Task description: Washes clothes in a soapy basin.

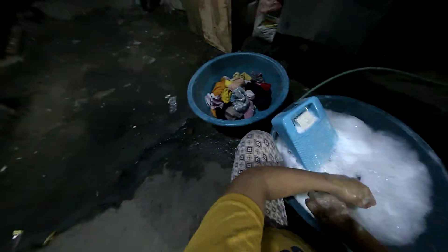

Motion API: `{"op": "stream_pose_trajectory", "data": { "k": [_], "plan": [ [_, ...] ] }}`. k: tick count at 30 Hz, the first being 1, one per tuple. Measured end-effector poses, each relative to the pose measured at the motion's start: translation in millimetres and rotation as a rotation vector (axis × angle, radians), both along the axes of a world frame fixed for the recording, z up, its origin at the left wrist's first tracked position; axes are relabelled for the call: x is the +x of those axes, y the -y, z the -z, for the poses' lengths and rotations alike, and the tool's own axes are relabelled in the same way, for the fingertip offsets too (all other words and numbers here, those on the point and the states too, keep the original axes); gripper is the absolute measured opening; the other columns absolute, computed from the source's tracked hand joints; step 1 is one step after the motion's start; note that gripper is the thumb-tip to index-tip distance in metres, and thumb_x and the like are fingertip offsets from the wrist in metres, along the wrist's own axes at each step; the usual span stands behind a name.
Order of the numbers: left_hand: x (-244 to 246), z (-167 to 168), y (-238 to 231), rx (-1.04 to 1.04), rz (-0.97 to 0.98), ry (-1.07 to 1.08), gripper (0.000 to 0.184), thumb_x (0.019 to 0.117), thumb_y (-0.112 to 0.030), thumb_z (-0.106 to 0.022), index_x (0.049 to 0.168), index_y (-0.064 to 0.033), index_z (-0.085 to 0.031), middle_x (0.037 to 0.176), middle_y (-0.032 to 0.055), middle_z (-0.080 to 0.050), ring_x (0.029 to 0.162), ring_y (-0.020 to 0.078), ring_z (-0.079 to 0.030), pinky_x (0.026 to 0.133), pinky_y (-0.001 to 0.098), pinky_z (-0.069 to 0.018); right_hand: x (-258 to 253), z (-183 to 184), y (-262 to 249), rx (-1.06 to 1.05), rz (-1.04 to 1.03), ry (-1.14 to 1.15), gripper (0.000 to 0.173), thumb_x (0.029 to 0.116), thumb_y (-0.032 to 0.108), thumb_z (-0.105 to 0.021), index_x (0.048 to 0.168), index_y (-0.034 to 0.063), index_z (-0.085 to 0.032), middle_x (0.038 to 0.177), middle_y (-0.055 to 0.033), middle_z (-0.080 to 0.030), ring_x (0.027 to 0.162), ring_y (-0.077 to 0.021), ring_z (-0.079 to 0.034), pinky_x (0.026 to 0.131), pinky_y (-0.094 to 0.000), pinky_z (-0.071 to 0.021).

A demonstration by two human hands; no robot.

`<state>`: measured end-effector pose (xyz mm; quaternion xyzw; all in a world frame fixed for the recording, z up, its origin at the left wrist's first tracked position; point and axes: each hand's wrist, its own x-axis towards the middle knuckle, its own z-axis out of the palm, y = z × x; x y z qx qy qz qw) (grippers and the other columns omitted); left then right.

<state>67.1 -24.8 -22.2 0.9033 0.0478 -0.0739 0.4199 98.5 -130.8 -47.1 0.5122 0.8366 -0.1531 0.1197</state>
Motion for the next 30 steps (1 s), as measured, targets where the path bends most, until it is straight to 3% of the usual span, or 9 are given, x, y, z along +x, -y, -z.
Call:
{"op": "stream_pose_trajectory", "data": {
  "k": [2, 4, 6, 10, 13, 15, 17, 22, 30],
  "plan": [
    [-6.0, 8.6, 8.3, 0.118, 0.030, -0.053, 0.023, 0.1037, -0.010, -0.054, 0.114, 0.0006, -0.072, 0.107, 0.0189, -0.072, 0.103, 0.0345, -0.068, 0.089, 0.0532, -0.0528, -31.9, -15.3, -14.6, -0.466, 0.161, 0.183, 0.034, 0.1028, 0.007, -0.049, 0.132, -0.0065, -0.060, 0.132, -0.0311, -0.061, 0.123, -0.0493, -0.060, 0.101, -0.0661, -0.0468],
    [-12.8, 10.4, 10.3, 0.213, 0.011, -0.033, 0.022, 0.1038, -0.012, -0.054, 0.115, -0.0024, -0.071, 0.106, 0.0174, -0.072, 0.104, 0.0350, -0.069, 0.088, 0.0543, -0.0530, -48.6, -33.5, -16.0, -0.596, 0.257, 0.235, 0.044, 0.1084, 0.012, -0.042, 0.149, -0.0027, -0.045, 0.149, -0.0279, -0.051, 0.138, -0.0452, -0.049, 0.113, -0.0614, -0.0375],
    [-22.2, -8.6, 1.1, 0.313, -0.061, 0.017, 0.023, 0.1038, -0.014, -0.054, 0.117, -0.0040, -0.070, 0.108, 0.0174, -0.072, 0.106, 0.0359, -0.068, 0.089, 0.0552, -0.0527, -41.7, -22.4, -13.2, -0.336, 0.173, 0.148, 0.037, 0.1025, 0.005, -0.048, 0.136, -0.0054, -0.058, 0.131, -0.0319, -0.063, 0.121, -0.0493, -0.062, 0.100, -0.0663, -0.0483],
    [-69.5, -104.4, -65.1, 0.576, -0.307, 0.010, 0.031, 0.1038, -0.009, -0.054, 0.133, -0.0039, -0.065, 0.121, 0.0202, -0.070, 0.117, 0.0371, -0.065, 0.101, 0.0535, -0.0494, -7.6, -2.7, -20.1, 0.210, -0.080, -0.159, 0.026, 0.0885, 0.005, -0.068, 0.112, 0.0087, -0.077, 0.117, -0.0242, -0.071, 0.119, -0.0471, -0.064, 0.107, -0.0735, -0.0369],
    [-117.8, -158.0, -147.1, 0.963, -0.523, -0.064, 0.040, 0.1010, -0.008, -0.058, 0.140, -0.0146, -0.059, 0.122, 0.0211, -0.068, 0.115, 0.0420, -0.064, 0.096, 0.0594, -0.0491, 14.6, 12.0, -27.5, 0.001, 0.103, -0.135, 0.030, 0.0940, 0.010, -0.065, 0.123, 0.0082, -0.073, 0.131, -0.0268, -0.062, 0.122, -0.0465, -0.059, 0.101, -0.0639, -0.0460],
    [-148.4, -174.9, -193.9, 1.057, -0.664, -0.084, 0.070, 0.0912, -0.016, -0.075, 0.154, -0.0245, -0.046, 0.145, 0.0251, -0.052, 0.140, 0.0509, -0.040, 0.109, 0.0754, -0.0272, 17.9, 24.9, -38.7, -0.109, 0.257, -0.214, 0.037, 0.0955, 0.009, -0.064, 0.132, 0.0064, -0.067, 0.141, -0.0275, -0.055, 0.127, -0.0457, -0.056, 0.104, -0.0586, -0.0474],
    [-160.7, -178.3, -212.3, 1.012, -0.756, -0.080, 0.086, 0.0883, -0.032, -0.080, 0.161, -0.0281, -0.034, 0.156, 0.0216, -0.041, 0.152, 0.0474, -0.022, 0.114, 0.0772, -0.0151, 10.5, 40.9, -56.1, -0.162, 0.342, -0.351, 0.043, 0.0971, 0.009, -0.061, 0.140, 0.0047, -0.061, 0.145, -0.0264, -0.052, 0.134, -0.0413, -0.052, 0.112, -0.0525, -0.0442],
    [-105.1, -117.3, -150.8, 0.613, -0.665, 0.143, 0.071, 0.0879, -0.033, -0.081, 0.152, -0.0280, -0.050, 0.143, 0.0184, -0.055, 0.142, 0.0426, -0.039, 0.106, 0.0734, -0.0334, -39.8, 85.1, -84.1, -0.197, 0.431, -0.186, 0.067, 0.0960, 0.015, -0.065, 0.152, -0.0081, -0.037, 0.158, -0.0361, -0.030, 0.147, -0.0526, -0.031, 0.117, -0.0650, -0.0316],
    [-66.1, -70.6, -66.2, 0.343, -0.035, -0.174, 0.053, 0.0969, -0.022, -0.071, 0.147, -0.0181, -0.056, 0.146, 0.0225, -0.053, 0.141, 0.0446, -0.043, 0.107, 0.0662, -0.0394, -20.6, 108.5, -61.1, -0.342, 0.461, -0.047, 0.044, 0.1083, 0.016, -0.044, 0.137, -0.0165, -0.052, 0.142, -0.0362, -0.053, 0.136, -0.0503, -0.049, 0.116, -0.0580, -0.0365]
  ]
}}
